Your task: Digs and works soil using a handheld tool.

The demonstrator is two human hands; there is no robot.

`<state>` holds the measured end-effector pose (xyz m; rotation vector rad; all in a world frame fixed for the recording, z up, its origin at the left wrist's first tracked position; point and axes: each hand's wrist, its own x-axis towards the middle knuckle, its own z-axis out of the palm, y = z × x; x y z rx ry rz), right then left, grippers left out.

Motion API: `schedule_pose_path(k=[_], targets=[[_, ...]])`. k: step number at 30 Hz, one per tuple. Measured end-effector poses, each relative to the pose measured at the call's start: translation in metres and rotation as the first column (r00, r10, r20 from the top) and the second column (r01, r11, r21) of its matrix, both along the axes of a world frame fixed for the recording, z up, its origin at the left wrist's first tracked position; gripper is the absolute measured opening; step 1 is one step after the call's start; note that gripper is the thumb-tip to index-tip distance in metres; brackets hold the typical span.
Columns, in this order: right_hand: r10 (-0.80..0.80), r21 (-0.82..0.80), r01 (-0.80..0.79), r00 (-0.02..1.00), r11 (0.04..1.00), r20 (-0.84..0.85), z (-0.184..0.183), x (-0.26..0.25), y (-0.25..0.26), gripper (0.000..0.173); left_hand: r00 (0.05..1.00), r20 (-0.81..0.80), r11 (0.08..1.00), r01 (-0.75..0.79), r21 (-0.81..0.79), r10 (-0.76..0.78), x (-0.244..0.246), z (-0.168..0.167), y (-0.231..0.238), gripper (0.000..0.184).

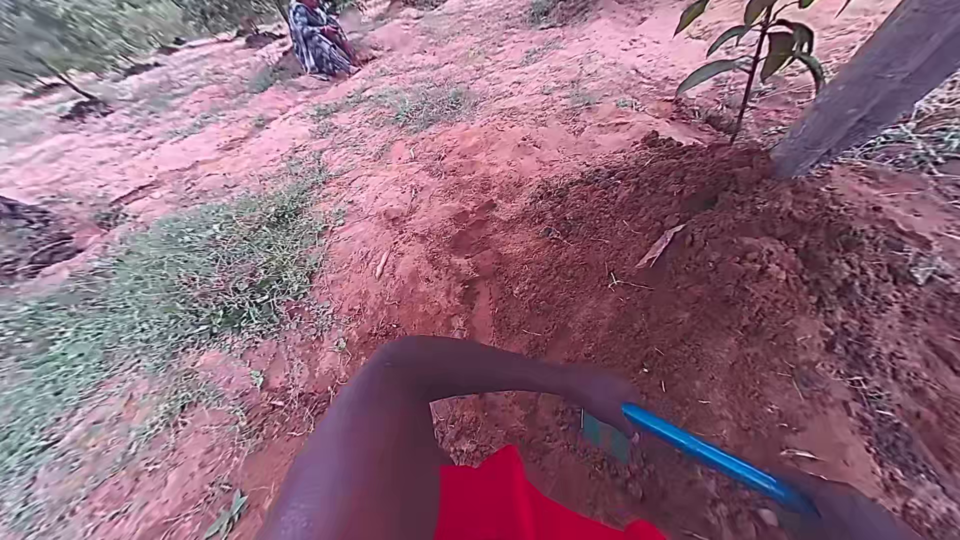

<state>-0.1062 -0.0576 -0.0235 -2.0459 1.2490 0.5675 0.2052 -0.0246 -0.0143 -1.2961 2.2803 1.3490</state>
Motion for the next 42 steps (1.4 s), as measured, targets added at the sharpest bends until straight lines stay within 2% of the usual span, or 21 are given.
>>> schedule_pose_path(k=[2, 4, 6, 8, 10, 12, 14, 16, 17, 19, 20, 22, 24, 25, 27, 29, 32, 35, 37, 39, 42], targets=[[-0.058, -0.092, 0.054, 0.997, 0.994, -0.044, 0.013, -0.011, 0.005, 0.039, 1.000, -0.026, 1.000, -0.013, 0.007, 0.013, -0.016, 0.014, -0.008, 0.033], [-0.076, -0.256, 0.080, 0.997, 0.963, 0.025, 0.019, -0.027, 0.010, 0.035, 0.997, -0.019, 0.996, -0.073, 0.041, 0.074, -0.031, 0.026, -0.013, 0.030], [-0.074, -0.504, 0.150, 0.983, 0.851, 0.169, 0.021, -0.046, 0.011, 0.032, 0.983, -0.037, 0.981, -0.176, 0.087, 0.180, -0.046, 0.033, -0.020, 0.028], [-0.091, -0.645, 0.241, 0.962, 0.725, 0.257, 0.035, -0.060, 0.010, 0.049, 0.947, -0.104, 0.948, -0.289, 0.133, 0.303, -0.064, 0.030, -0.019, 0.022], [-0.168, -0.692, 0.395, 0.912, 0.604, 0.375, 0.054, -0.064, 0.005, 0.064, 0.893, -0.187, 0.910, -0.382, 0.163, 0.408, -0.083, 0.028, -0.018, 0.020], [-0.296, -0.584, 0.630, 0.768, 0.513, 0.568, 0.060, -0.063, 0.010, 0.074, 0.843, -0.262, 0.882, -0.433, 0.185, 0.469, -0.108, 0.029, -0.011, 0.021], [-0.487, -0.226, 0.845, 0.475, 0.485, 0.732, 0.055, -0.056, 0.023, 0.072, 0.811, -0.326, 0.874, -0.447, 0.192, 0.486, -0.141, 0.028, 0.000, 0.024], [-0.701, 0.255, 0.875, 0.124, 0.411, 0.703, 0.049, -0.045, 0.042, 0.044, 0.804, -0.388, 0.892, -0.423, 0.159, 0.450, -0.178, 0.022, 0.016, 0.029], [-0.754, 0.406, 0.850, -0.016, 0.336, 0.657, 0.044, -0.042, 0.050, 0.027, 0.811, -0.407, 0.906, -0.398, 0.143, 0.421, -0.199, 0.019, 0.027, 0.030], [-0.764, 0.526, 0.835, -0.230, 0.163, 0.602, 0.033, -0.044, 0.062, 0.016, 0.828, -0.417, 0.927, -0.345, 0.147, 0.374, -0.236, 0.011, 0.052, 0.045], [-0.788, 0.539, 0.836, -0.260, 0.106, 0.559, 0.029, -0.055, 0.070, 0.011, 0.856, -0.400, 0.945, -0.285, 0.163, 0.327, -0.251, 0.007, 0.067, 0.058], [-0.860, 0.485, 0.873, -0.207, 0.052, 0.466, 0.021, -0.084, 0.084, 0.003, 0.918, -0.384, 0.985, -0.029, 0.173, 0.094, -0.266, -0.004, 0.089, 0.087], [-0.905, 0.339, 0.931, -0.021, 0.137, 0.425, 0.004, -0.115, 0.106, 0.010, 0.894, -0.395, 0.963, 0.260, 0.067, -0.214, -0.266, -0.023, 0.105, 0.089], [-0.899, 0.228, 0.944, 0.124, 0.237, 0.420, -0.002, -0.131, 0.116, 0.023, 0.855, -0.410, 0.936, 0.351, 0.005, -0.318, -0.264, -0.036, 0.109, 0.082], [-0.835, 0.033, 0.893, 0.407, 0.449, 0.371, -0.003, -0.159, 0.126, 0.052, 0.838, -0.406, 0.908, 0.417, 0.047, -0.364, -0.254, -0.055, 0.109, 0.068], [-0.780, -0.025, 0.836, 0.523, 0.549, 0.345, 0.006, -0.173, 0.127, 0.067, 0.890, -0.338, 0.906, 0.381, 0.182, -0.307, -0.243, -0.072, 0.103, 0.060], [-0.791, 0.030, 0.840, 0.496, 0.541, 0.357, 0.013, -0.172, 0.118, 0.067, 0.937, -0.197, 0.906, 0.334, 0.260, -0.289, -0.230, -0.094, 0.090, 0.059], [-0.810, 0.083, 0.860, 0.438, 0.504, 0.389, -0.009, -0.164, 0.105, 0.066, 0.963, -0.123, 0.929, 0.264, 0.260, -0.240, -0.224, -0.111, 0.079, 0.055], [-0.807, 0.050, 0.861, 0.452, 0.506, 0.380, -0.021, -0.158, 0.095, 0.065, 0.973, -0.091, 0.932, 0.228, 0.280, -0.211, -0.222, -0.116, 0.072, 0.054], [-0.802, 0.019, 0.857, 0.474, 0.515, 0.365, -0.031, -0.155, 0.088, 0.055, 0.973, -0.095, 0.934, 0.227, 0.275, -0.209, -0.219, -0.115, 0.067, 0.052], [-0.807, 0.032, 0.864, 0.455, 0.502, 0.377, -0.049, -0.147, 0.077, 0.031, 0.943, -0.087, 0.919, 0.333, 0.212, -0.322, -0.205, -0.099, 0.046, 0.050]])
